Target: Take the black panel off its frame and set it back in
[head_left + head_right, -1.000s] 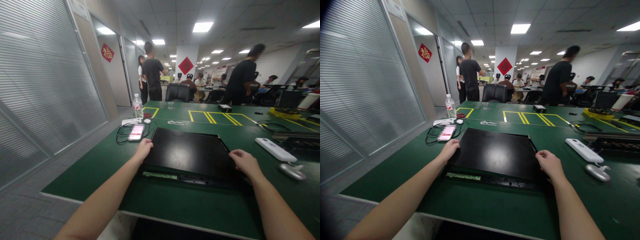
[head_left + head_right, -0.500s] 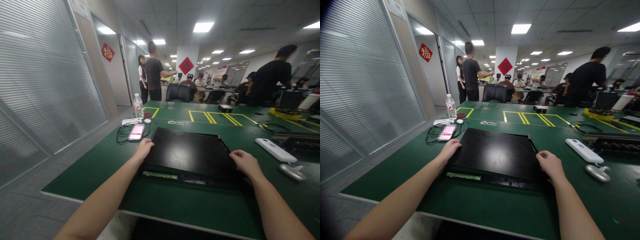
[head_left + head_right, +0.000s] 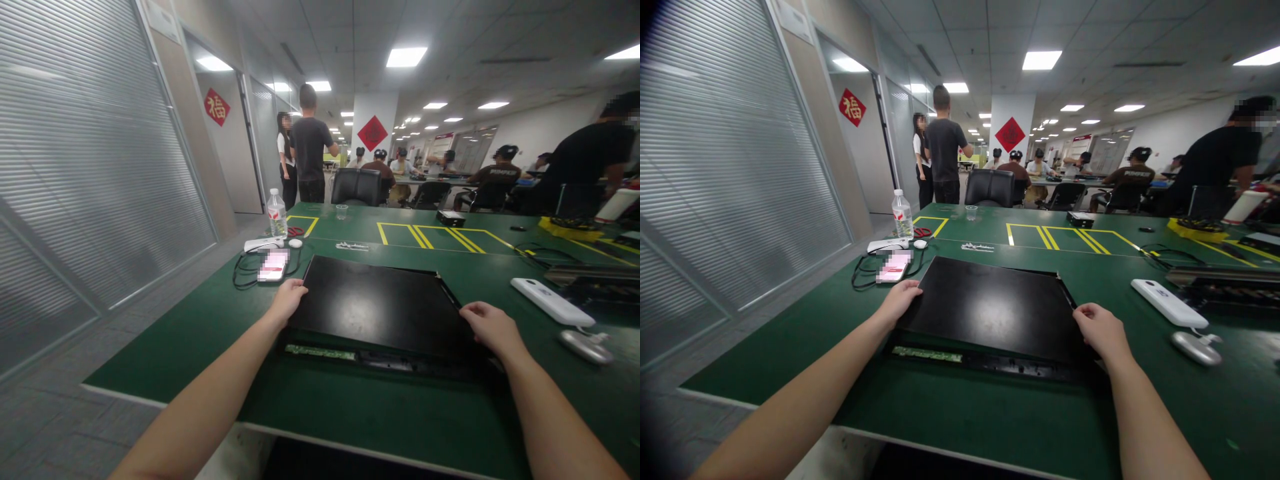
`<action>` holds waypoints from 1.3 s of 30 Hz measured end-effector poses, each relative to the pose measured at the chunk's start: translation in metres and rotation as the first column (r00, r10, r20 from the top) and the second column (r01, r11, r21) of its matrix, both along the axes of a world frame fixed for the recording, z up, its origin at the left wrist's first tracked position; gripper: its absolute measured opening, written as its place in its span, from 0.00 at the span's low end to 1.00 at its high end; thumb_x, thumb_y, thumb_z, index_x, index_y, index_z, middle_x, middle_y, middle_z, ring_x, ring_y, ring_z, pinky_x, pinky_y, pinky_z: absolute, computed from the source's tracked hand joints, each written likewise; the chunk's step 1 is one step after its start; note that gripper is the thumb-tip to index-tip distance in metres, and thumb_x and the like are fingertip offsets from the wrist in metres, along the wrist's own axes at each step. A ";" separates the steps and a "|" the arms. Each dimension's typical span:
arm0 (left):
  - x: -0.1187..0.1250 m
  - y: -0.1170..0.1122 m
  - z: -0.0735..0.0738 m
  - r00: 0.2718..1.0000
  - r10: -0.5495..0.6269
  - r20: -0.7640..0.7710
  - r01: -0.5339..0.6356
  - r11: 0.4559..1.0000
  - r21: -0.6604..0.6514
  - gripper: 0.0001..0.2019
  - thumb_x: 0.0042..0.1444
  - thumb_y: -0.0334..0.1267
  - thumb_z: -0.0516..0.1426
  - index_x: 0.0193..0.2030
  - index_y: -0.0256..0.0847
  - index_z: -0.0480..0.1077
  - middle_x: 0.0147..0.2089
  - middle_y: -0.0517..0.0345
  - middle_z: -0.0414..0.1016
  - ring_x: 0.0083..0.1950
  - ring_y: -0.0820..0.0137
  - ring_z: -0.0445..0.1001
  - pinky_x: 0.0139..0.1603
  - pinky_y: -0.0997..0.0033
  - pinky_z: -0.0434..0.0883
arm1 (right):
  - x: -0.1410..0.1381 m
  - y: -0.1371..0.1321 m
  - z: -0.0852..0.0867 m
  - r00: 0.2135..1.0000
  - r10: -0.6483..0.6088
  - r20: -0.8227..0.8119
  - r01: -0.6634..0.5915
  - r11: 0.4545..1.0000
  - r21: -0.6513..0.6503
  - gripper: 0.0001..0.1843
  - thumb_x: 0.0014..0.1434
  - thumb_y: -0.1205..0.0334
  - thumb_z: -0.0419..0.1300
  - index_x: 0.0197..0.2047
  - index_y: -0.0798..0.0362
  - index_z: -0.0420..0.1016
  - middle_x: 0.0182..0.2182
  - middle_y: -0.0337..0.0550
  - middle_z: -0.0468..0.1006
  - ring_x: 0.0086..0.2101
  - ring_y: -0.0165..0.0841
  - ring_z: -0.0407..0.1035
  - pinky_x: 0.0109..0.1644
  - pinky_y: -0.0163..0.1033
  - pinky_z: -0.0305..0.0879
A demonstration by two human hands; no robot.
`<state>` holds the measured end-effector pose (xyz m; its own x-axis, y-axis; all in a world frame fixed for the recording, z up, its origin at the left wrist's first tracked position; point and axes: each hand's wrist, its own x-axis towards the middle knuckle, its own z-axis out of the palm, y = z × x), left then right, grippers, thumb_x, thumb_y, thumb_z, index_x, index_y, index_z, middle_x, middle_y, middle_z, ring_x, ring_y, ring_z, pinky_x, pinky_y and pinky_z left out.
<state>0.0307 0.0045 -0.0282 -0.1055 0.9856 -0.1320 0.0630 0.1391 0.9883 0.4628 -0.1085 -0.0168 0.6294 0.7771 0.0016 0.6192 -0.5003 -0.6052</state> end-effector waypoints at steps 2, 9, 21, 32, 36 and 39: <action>0.000 -0.001 0.002 1.000 0.002 0.026 -0.002 1.000 -0.004 0.12 0.47 0.29 0.63 0.41 0.38 0.75 0.32 0.55 0.81 0.35 0.63 0.81 0.42 0.67 0.74 | -0.001 0.000 0.001 1.000 0.000 0.002 0.000 1.000 0.000 0.12 0.57 0.54 0.58 0.35 0.50 0.79 0.26 0.42 0.81 0.18 0.33 0.70 0.29 0.39 0.66; 0.001 -0.006 0.007 0.994 -0.066 0.088 0.068 0.998 -0.011 0.14 0.49 0.28 0.61 0.43 0.38 0.80 0.33 0.53 0.84 0.36 0.61 0.82 0.44 0.63 0.76 | -0.002 -0.001 0.000 1.000 -0.005 -0.012 0.005 1.000 0.018 0.12 0.56 0.54 0.57 0.35 0.50 0.79 0.28 0.43 0.82 0.18 0.32 0.69 0.28 0.38 0.65; 0.005 -0.010 0.012 0.993 -0.017 0.120 0.019 1.000 -0.017 0.15 0.47 0.27 0.60 0.42 0.39 0.80 0.32 0.55 0.84 0.35 0.63 0.82 0.42 0.66 0.76 | -0.001 -0.001 -0.001 1.000 -0.009 -0.024 0.009 0.999 0.031 0.12 0.55 0.54 0.57 0.34 0.50 0.79 0.23 0.42 0.79 0.18 0.33 0.69 0.26 0.38 0.64; -0.002 -0.007 0.009 0.987 -0.064 0.150 0.066 0.998 -0.003 0.17 0.47 0.30 0.64 0.46 0.38 0.79 0.39 0.51 0.85 0.38 0.61 0.83 0.45 0.63 0.77 | 0.001 -0.001 -0.001 1.000 -0.009 -0.015 0.009 1.000 0.019 0.13 0.56 0.53 0.57 0.35 0.50 0.80 0.24 0.42 0.78 0.19 0.34 0.69 0.31 0.40 0.67; -0.004 -0.005 0.008 0.990 -0.073 0.123 0.071 0.997 0.021 0.19 0.48 0.31 0.66 0.50 0.38 0.80 0.45 0.49 0.86 0.44 0.60 0.84 0.48 0.61 0.78 | 0.004 0.000 -0.005 1.000 -0.006 -0.013 0.006 1.000 0.030 0.13 0.55 0.52 0.58 0.35 0.50 0.80 0.26 0.43 0.80 0.21 0.35 0.70 0.30 0.40 0.67; -0.005 -0.004 0.008 0.990 -0.079 0.115 0.072 0.995 0.068 0.19 0.47 0.33 0.67 0.49 0.37 0.81 0.46 0.48 0.86 0.47 0.58 0.83 0.50 0.61 0.78 | 0.005 0.001 -0.006 1.000 -0.011 -0.017 0.012 0.999 0.046 0.14 0.55 0.52 0.58 0.34 0.50 0.81 0.28 0.44 0.81 0.22 0.35 0.71 0.29 0.39 0.66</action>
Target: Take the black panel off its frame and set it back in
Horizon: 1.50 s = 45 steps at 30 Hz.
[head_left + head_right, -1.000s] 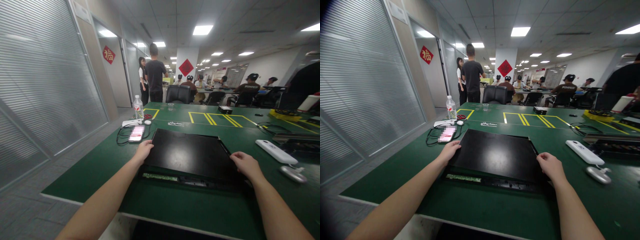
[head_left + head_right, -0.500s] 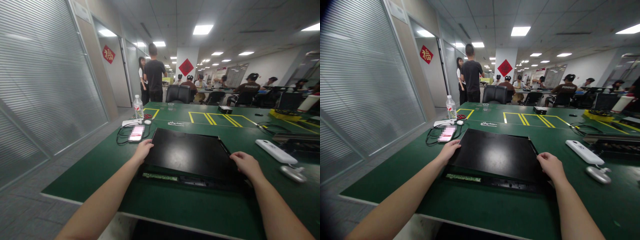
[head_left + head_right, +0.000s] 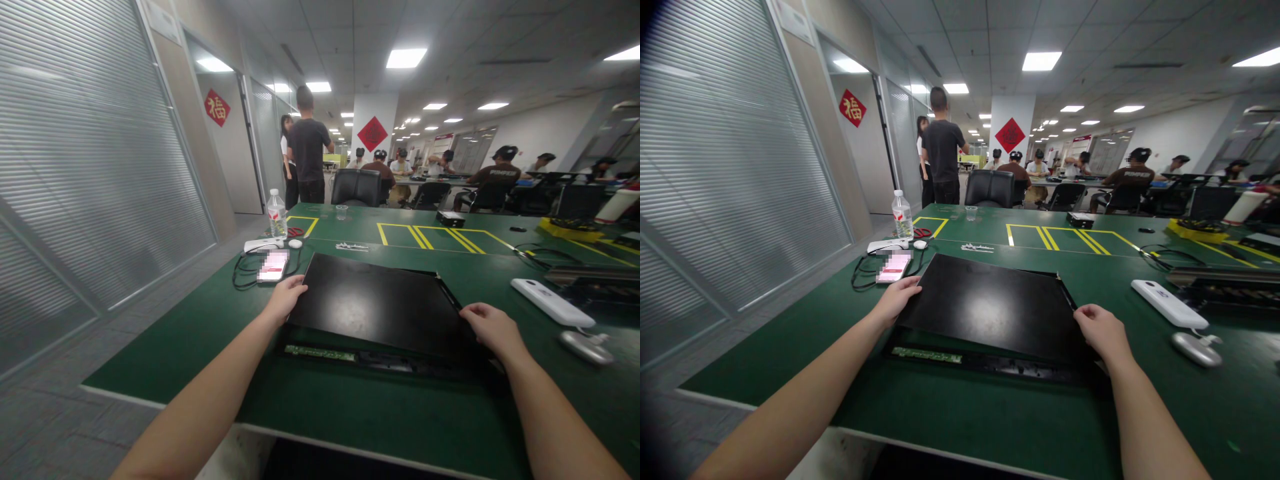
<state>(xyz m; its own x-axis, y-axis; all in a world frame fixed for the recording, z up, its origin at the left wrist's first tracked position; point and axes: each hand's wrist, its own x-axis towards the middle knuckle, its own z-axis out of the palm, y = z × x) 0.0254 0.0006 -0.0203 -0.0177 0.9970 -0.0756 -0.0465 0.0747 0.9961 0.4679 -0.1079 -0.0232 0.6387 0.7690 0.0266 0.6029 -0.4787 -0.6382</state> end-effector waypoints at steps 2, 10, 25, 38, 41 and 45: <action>0.000 0.000 0.000 1.000 -0.012 0.000 0.012 1.000 0.026 0.19 0.46 0.32 0.67 0.47 0.37 0.81 0.46 0.48 0.86 0.47 0.58 0.83 0.51 0.61 0.77 | -0.001 0.000 0.000 1.000 0.004 0.011 -0.004 1.000 0.007 0.14 0.54 0.52 0.58 0.34 0.50 0.81 0.28 0.45 0.81 0.23 0.35 0.71 0.29 0.40 0.66; -0.003 0.004 -0.004 0.986 -0.032 -0.165 0.043 0.997 0.061 0.15 0.45 0.32 0.64 0.43 0.37 0.82 0.42 0.48 0.86 0.42 0.57 0.82 0.46 0.60 0.77 | -0.001 0.000 0.000 1.000 0.014 0.023 -0.014 1.000 0.000 0.13 0.54 0.53 0.58 0.34 0.50 0.80 0.26 0.42 0.80 0.21 0.34 0.70 0.30 0.39 0.66; -0.003 0.003 -0.012 0.905 -0.014 -0.425 0.081 0.987 0.139 0.07 0.44 0.32 0.61 0.30 0.39 0.81 0.27 0.56 0.78 0.37 0.60 0.78 0.36 0.69 0.71 | 0.001 0.000 0.000 1.000 0.008 0.022 -0.007 1.000 -0.007 0.13 0.54 0.52 0.58 0.33 0.50 0.81 0.27 0.43 0.81 0.22 0.36 0.71 0.31 0.40 0.67; -0.007 0.008 -0.015 0.776 0.090 -0.624 0.076 0.969 0.234 0.04 0.41 0.29 0.64 0.22 0.41 0.75 0.45 0.48 0.82 0.54 0.56 0.77 0.56 0.65 0.70 | -0.003 0.000 0.004 1.000 0.001 0.014 0.000 1.000 -0.011 0.12 0.55 0.53 0.59 0.33 0.49 0.80 0.28 0.44 0.82 0.23 0.36 0.72 0.30 0.39 0.66; -0.007 0.008 -0.014 0.788 0.099 -0.608 0.046 0.975 0.218 0.04 0.40 0.28 0.65 0.23 0.41 0.76 0.49 0.47 0.81 0.59 0.55 0.75 0.61 0.65 0.68 | -0.003 0.000 0.005 1.000 0.005 0.015 -0.004 1.000 -0.018 0.12 0.55 0.53 0.59 0.33 0.50 0.80 0.28 0.44 0.82 0.23 0.36 0.72 0.31 0.40 0.67; -0.007 0.009 -0.015 0.788 0.092 -0.608 0.055 0.974 0.218 0.05 0.40 0.28 0.65 0.22 0.41 0.76 0.48 0.47 0.81 0.59 0.54 0.75 0.63 0.63 0.67 | -0.001 0.000 0.006 1.000 0.002 -0.008 -0.003 1.000 -0.027 0.12 0.54 0.53 0.59 0.34 0.50 0.81 0.29 0.44 0.82 0.22 0.35 0.71 0.30 0.40 0.66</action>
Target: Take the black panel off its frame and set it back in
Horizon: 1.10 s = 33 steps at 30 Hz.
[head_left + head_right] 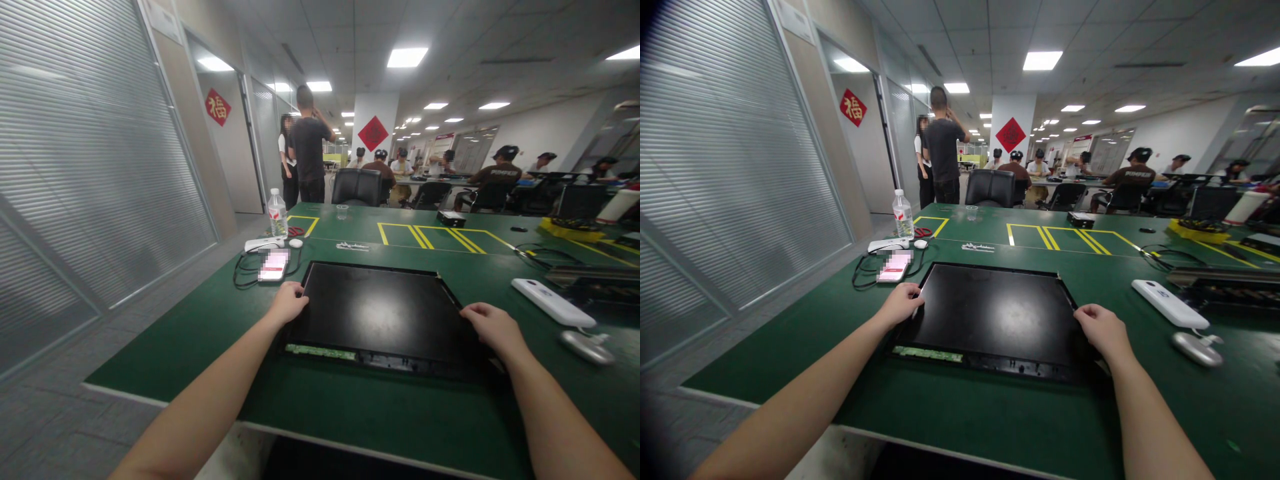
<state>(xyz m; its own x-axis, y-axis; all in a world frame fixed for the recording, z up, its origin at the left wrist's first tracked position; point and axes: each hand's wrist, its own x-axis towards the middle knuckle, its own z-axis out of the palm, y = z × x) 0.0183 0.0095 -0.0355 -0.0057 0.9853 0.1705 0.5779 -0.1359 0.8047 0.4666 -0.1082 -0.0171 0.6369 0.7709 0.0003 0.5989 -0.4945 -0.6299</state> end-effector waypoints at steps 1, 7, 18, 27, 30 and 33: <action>0.000 0.001 -0.001 1.000 -0.007 -0.011 0.007 1.000 0.004 0.04 0.40 0.28 0.64 0.22 0.41 0.76 0.48 0.46 0.81 0.58 0.54 0.75 0.63 0.62 0.67 | 0.001 0.000 0.000 1.000 -0.003 -0.006 0.003 1.000 -0.002 0.13 0.54 0.53 0.59 0.34 0.50 0.81 0.28 0.44 0.81 0.22 0.35 0.70 0.30 0.41 0.66; -0.001 0.002 -0.004 0.996 -0.032 -0.085 0.034 0.999 0.033 0.03 0.45 0.30 0.63 0.22 0.40 0.75 0.50 0.42 0.80 0.58 0.53 0.76 0.62 0.59 0.69 | 0.004 -0.001 -0.002 1.000 -0.004 -0.022 0.005 1.000 0.014 0.13 0.53 0.51 0.60 0.33 0.50 0.81 0.22 0.43 0.77 0.21 0.37 0.69 0.29 0.41 0.65; 0.002 -0.002 0.002 0.970 -0.034 -0.239 0.036 0.999 0.004 0.03 0.52 0.30 0.61 0.31 0.36 0.79 0.56 0.37 0.76 0.61 0.53 0.75 0.64 0.60 0.69 | 0.006 0.002 -0.005 1.000 -0.002 0.002 0.002 1.000 0.016 0.13 0.51 0.52 0.60 0.32 0.50 0.81 0.21 0.43 0.77 0.20 0.36 0.69 0.27 0.41 0.64; -0.006 -0.007 0.014 0.897 -0.158 -0.412 0.183 0.983 0.021 0.17 0.58 0.32 0.59 0.52 0.35 0.81 0.57 0.41 0.77 0.58 0.57 0.78 0.62 0.63 0.72 | 0.013 0.006 -0.016 0.995 0.003 0.097 -0.005 1.000 0.025 0.11 0.53 0.52 0.59 0.31 0.48 0.80 0.28 0.46 0.81 0.28 0.40 0.74 0.35 0.42 0.67; -0.009 -0.007 0.020 0.900 -0.122 -0.419 0.129 0.992 -0.012 0.20 0.58 0.31 0.59 0.57 0.34 0.79 0.55 0.41 0.79 0.52 0.58 0.81 0.55 0.66 0.75 | 0.017 0.008 -0.019 0.995 -0.003 0.099 -0.002 0.999 0.047 0.12 0.53 0.52 0.60 0.31 0.48 0.80 0.29 0.47 0.82 0.29 0.41 0.75 0.37 0.43 0.68; -0.011 -0.008 0.025 0.876 -0.107 -0.469 0.094 0.994 -0.051 0.21 0.59 0.33 0.59 0.59 0.34 0.78 0.55 0.41 0.81 0.50 0.58 0.81 0.53 0.66 0.74 | 0.019 0.008 -0.020 0.997 -0.008 0.080 0.004 0.999 0.046 0.12 0.52 0.51 0.60 0.31 0.49 0.81 0.29 0.47 0.82 0.29 0.40 0.75 0.37 0.43 0.68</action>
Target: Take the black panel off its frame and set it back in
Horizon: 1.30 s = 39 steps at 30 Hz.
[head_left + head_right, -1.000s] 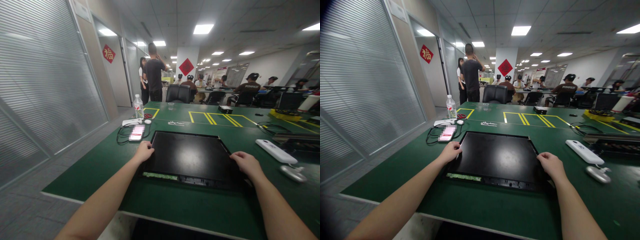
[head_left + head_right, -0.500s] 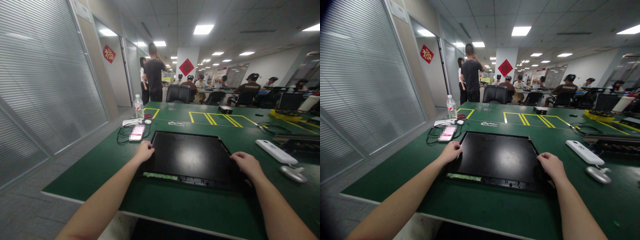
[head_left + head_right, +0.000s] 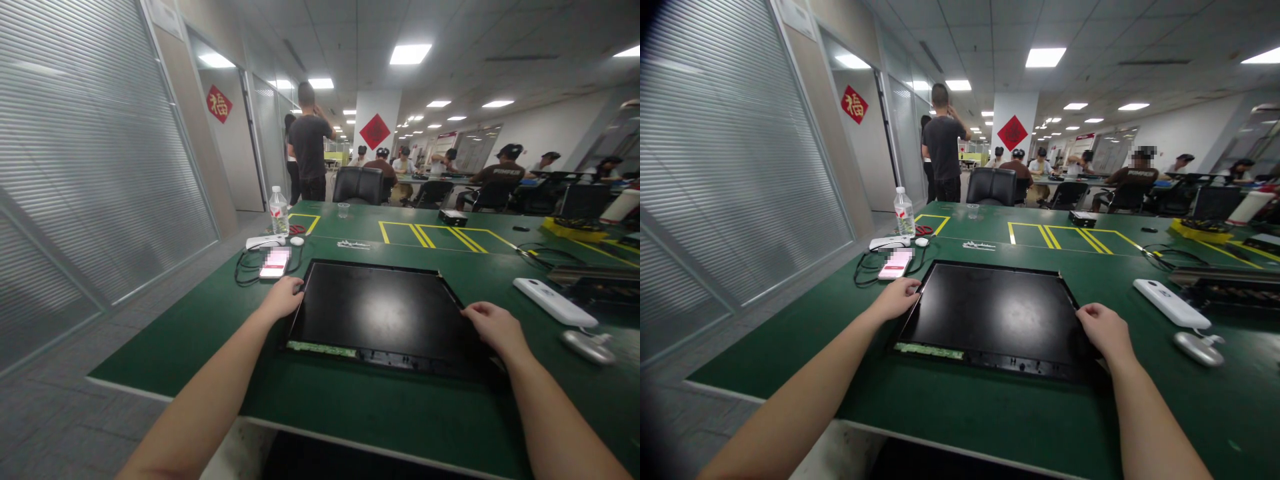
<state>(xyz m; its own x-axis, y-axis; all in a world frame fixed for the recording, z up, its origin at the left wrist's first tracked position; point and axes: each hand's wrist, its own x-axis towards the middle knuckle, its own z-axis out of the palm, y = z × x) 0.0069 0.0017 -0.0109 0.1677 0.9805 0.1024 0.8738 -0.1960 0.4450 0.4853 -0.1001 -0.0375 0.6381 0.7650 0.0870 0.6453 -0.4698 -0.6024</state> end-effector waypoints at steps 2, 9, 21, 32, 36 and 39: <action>-0.001 -0.001 0.002 0.999 0.005 -0.049 -0.005 1.000 -0.010 0.20 0.60 0.34 0.59 0.58 0.34 0.78 0.56 0.41 0.81 0.51 0.57 0.81 0.54 0.66 0.74 | 0.000 0.000 0.000 1.000 -0.002 -0.006 0.002 1.000 0.000 0.13 0.52 0.51 0.60 0.32 0.49 0.81 0.29 0.47 0.82 0.28 0.40 0.75 0.36 0.42 0.68; -0.005 0.000 0.003 0.988 0.037 -0.148 -0.043 0.998 -0.041 0.22 0.62 0.42 0.59 0.59 0.34 0.78 0.59 0.37 0.80 0.58 0.52 0.79 0.56 0.63 0.73 | -0.004 -0.003 0.004 1.000 -0.002 -0.021 0.002 1.000 -0.005 0.13 0.53 0.51 0.60 0.32 0.49 0.81 0.28 0.45 0.82 0.25 0.37 0.73 0.33 0.41 0.66; -0.006 0.002 -0.004 0.983 0.011 -0.183 -0.018 0.999 -0.036 0.18 0.61 0.41 0.58 0.53 0.38 0.81 0.55 0.38 0.79 0.56 0.52 0.79 0.57 0.62 0.72 | -0.011 -0.007 0.009 0.999 -0.007 -0.050 0.007 1.000 -0.013 0.12 0.53 0.52 0.59 0.33 0.49 0.80 0.27 0.44 0.81 0.22 0.36 0.70 0.32 0.42 0.65; -0.007 0.001 -0.004 0.961 -0.005 -0.278 -0.027 0.994 -0.109 0.15 0.65 0.46 0.54 0.39 0.39 0.77 0.48 0.40 0.72 0.54 0.51 0.76 0.55 0.57 0.71 | -0.008 -0.006 0.008 0.998 -0.005 -0.066 0.008 0.999 0.051 0.14 0.53 0.51 0.58 0.34 0.50 0.81 0.28 0.44 0.81 0.23 0.36 0.71 0.32 0.41 0.65; -0.010 0.003 -0.005 0.963 -0.044 -0.267 0.012 0.993 -0.120 0.11 0.62 0.42 0.55 0.37 0.40 0.77 0.49 0.41 0.71 0.55 0.51 0.75 0.57 0.57 0.70 | -0.001 -0.006 0.004 0.999 -0.022 -0.027 0.024 0.998 0.057 0.14 0.53 0.51 0.58 0.34 0.49 0.81 0.27 0.44 0.81 0.24 0.38 0.72 0.35 0.42 0.66; -0.010 0.003 -0.005 0.962 -0.056 -0.267 0.027 0.993 -0.111 0.10 0.62 0.39 0.55 0.35 0.40 0.76 0.48 0.43 0.71 0.53 0.53 0.75 0.56 0.58 0.70 | 0.006 -0.005 -0.001 0.999 -0.036 0.022 0.035 0.998 0.061 0.14 0.54 0.51 0.58 0.35 0.49 0.81 0.32 0.46 0.84 0.28 0.39 0.74 0.37 0.43 0.66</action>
